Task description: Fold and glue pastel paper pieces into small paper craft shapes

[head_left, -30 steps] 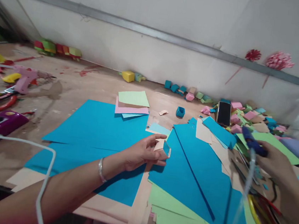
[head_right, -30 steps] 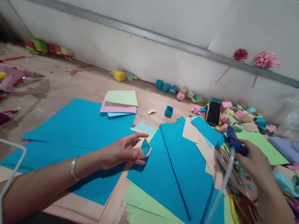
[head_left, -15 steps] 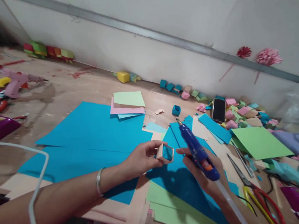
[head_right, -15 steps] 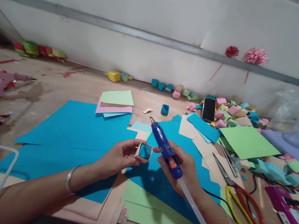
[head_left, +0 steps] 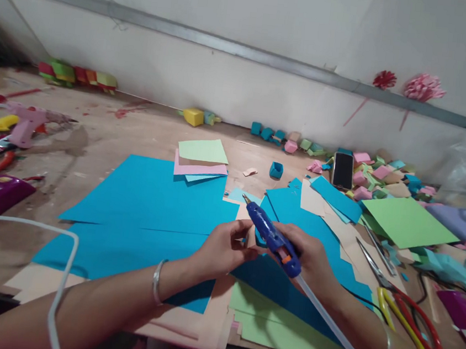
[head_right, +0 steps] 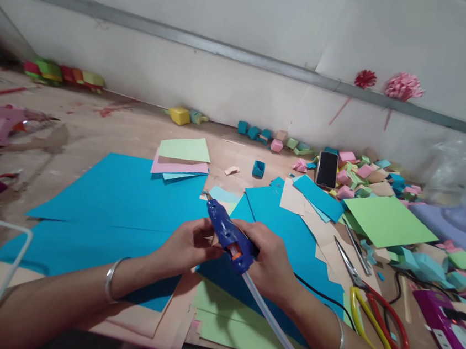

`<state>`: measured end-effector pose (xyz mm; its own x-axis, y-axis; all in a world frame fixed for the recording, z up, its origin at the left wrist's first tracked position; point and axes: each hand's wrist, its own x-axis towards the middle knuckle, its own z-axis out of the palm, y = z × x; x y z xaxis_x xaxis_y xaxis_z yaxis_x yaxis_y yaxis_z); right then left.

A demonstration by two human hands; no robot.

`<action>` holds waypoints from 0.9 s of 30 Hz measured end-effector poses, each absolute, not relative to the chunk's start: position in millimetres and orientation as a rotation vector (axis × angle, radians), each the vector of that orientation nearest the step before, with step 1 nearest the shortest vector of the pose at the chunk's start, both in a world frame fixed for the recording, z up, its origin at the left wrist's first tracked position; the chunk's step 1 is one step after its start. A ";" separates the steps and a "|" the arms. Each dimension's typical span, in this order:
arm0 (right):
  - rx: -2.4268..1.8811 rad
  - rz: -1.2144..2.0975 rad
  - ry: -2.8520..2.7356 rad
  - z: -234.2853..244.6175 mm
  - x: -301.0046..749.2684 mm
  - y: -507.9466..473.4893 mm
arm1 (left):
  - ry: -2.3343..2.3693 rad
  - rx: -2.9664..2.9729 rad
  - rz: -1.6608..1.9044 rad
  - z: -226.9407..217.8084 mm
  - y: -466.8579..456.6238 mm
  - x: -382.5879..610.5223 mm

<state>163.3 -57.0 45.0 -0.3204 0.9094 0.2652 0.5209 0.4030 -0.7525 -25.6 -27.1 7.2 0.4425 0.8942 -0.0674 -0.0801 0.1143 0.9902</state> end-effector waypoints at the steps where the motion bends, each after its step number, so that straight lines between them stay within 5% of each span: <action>1: -1.226 0.765 -1.942 45.1 163.8 -56.2 | 0.841 1.251 0.862 7.5 -27.7 -25.7; 11: -1.392 1.211 -1.653 52.0 220.2 -82.6 | 0.956 1.407 0.962 -1.0 -20.0 -36.7; 27: -1.603 1.282 -1.658 27.3 219.9 -89.7 | 0.946 1.677 1.070 -13.2 -17.0 -40.7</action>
